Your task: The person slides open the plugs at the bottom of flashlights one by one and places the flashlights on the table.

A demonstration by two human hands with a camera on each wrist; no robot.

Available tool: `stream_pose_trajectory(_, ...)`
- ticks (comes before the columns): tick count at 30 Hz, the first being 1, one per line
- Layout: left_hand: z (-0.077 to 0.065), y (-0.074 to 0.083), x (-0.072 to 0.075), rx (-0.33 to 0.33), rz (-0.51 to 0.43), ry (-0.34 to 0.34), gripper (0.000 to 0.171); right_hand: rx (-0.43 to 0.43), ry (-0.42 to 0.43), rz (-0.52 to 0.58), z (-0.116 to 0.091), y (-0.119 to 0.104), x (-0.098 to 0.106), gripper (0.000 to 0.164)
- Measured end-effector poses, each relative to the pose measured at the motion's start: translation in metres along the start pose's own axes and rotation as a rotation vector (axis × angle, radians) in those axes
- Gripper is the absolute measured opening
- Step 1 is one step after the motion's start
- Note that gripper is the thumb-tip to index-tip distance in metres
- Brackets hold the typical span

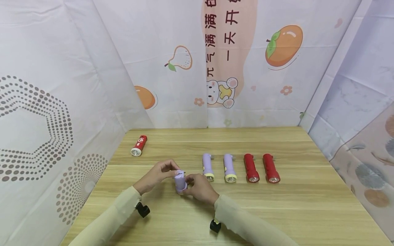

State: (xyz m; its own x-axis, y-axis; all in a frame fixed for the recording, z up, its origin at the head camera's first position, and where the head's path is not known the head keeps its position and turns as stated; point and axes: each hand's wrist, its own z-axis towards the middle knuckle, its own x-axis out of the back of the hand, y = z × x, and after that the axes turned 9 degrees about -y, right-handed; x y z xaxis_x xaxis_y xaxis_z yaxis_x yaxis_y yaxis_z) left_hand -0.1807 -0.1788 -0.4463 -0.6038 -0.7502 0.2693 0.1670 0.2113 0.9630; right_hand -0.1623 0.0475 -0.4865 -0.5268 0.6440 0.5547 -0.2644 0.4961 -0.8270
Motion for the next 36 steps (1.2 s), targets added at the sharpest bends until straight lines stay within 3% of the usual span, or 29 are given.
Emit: stream_pose_trajectory(36, 0.0066, 0.0002, -0.0017, 0.003, -0.027, 0.001, 0.014, -0.014, 0.013, -0.026, -0.0003, -0.0021, -0.0002, 0.038)
